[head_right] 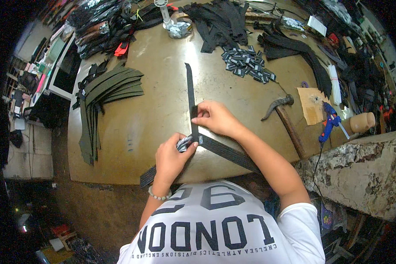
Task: The person assembles black fabric straps by applying hot glue with a glue gun and attaching small rectangular tags to the strap ends. They repeatedly pick up straps, apply glue, press tags onto the glued areas, and place the finished pieces aside on the table.
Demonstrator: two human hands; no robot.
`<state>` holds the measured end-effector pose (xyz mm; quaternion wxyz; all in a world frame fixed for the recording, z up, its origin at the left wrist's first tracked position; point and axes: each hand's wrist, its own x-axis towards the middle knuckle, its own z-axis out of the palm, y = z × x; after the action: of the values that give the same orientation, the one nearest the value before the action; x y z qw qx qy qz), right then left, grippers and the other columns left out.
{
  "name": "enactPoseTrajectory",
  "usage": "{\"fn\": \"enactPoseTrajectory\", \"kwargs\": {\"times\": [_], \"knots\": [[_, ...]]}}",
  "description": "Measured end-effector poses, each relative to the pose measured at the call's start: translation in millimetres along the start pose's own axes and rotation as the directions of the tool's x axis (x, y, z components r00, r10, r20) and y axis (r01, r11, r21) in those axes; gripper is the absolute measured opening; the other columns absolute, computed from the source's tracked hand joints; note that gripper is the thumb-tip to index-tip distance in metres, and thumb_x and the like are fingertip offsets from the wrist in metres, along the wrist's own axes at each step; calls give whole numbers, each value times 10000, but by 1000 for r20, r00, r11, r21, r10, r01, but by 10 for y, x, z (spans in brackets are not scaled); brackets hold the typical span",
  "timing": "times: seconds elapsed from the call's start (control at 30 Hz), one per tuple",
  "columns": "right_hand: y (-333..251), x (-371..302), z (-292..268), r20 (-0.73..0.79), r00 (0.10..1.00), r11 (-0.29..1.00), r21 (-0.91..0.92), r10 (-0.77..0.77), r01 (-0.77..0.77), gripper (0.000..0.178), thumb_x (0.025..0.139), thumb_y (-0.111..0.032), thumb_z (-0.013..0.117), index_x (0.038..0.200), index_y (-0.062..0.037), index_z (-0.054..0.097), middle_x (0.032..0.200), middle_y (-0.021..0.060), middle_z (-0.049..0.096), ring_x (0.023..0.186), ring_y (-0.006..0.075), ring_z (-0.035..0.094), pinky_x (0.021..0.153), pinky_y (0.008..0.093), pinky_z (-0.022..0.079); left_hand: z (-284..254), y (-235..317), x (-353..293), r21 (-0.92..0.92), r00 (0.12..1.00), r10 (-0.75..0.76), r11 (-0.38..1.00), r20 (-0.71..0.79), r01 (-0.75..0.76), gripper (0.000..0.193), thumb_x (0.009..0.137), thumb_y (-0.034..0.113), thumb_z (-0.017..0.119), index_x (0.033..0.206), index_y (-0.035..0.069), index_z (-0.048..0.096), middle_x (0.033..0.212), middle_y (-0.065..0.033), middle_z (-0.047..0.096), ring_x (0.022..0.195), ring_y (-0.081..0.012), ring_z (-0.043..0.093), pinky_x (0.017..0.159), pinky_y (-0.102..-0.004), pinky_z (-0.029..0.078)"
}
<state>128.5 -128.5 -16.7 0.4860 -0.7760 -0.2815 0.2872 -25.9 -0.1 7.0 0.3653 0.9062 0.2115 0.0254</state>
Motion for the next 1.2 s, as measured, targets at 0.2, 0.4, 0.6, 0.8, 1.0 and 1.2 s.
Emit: {"fn": "enactPoseTrajectory", "kwargs": {"times": [0.2, 0.4, 0.6, 0.8, 1.0, 1.2], "knots": [[-6, 68, 92, -91, 980, 966, -207, -177, 155, 206, 788, -145, 782, 873, 11, 679, 714, 95, 614, 646, 192, 599, 602, 327, 470, 25, -70, -23, 1, 983, 181, 984, -19, -181, 284, 858, 301, 714, 1125, 207, 694, 797, -114, 685, 713, -320, 661, 605, -417, 497], [-146, -484, -109, -484, 859, 923, -383, -165, -38, 261, 845, -243, 729, 889, -4, 634, 917, 180, 659, 759, 332, 634, 750, 425, 510, 46, -119, -53, 163, 960, 280, 947, 3, -276, 431, 846, 268, 709, 1270, 260, 631, 780, -89, 637, 710, -300, 642, 605, -424, 493], [433, -1388, -723, -767, 637, 483, -586, -73, -650, 417, 954, -339, 604, 1192, 2, 577, 1202, 215, 557, 1108, 362, 533, 933, 496, 421, 64, -9, -94, 327, 975, 178, 920, 135, -214, 471, 863, 255, 691, 1308, 185, 553, 927, -155, 698, 807, -359, 671, 661, -424, 530], [-281, -1401, -238, -566, 824, 923, -320, -5, -214, 284, 991, -271, 530, 927, 4, 561, 725, 280, 587, 655, 487, 596, 604, 523, 490, -97, -172, -210, 10, 986, 81, 997, -144, -80, 400, 851, 117, 667, 1240, 109, 570, 943, -193, 691, 793, -392, 668, 679, -444, 527], [-338, -1215, 337, -276, 953, 875, -423, 123, -235, 262, 979, -255, 534, 948, 5, 541, 753, 306, 616, 769, 463, 654, 627, 511, 507, 0, -345, -316, -57, 963, 162, 982, -216, -178, 282, 823, 14, 630, 1102, 60, 634, 943, -207, 679, 842, -390, 662, 741, -441, 523], [-454, -1244, 254, -146, 986, 937, -328, 76, -121, 406, 987, -357, 522, 999, 48, 546, 822, 338, 633, 802, 498, 636, 692, 552, 503, -54, -340, -304, 17, 951, 271, 962, -151, -271, 348, 782, 23, 651, 1125, 77, 645, 958, -159, 670, 862, -356, 657, 738, -418, 525]]}}
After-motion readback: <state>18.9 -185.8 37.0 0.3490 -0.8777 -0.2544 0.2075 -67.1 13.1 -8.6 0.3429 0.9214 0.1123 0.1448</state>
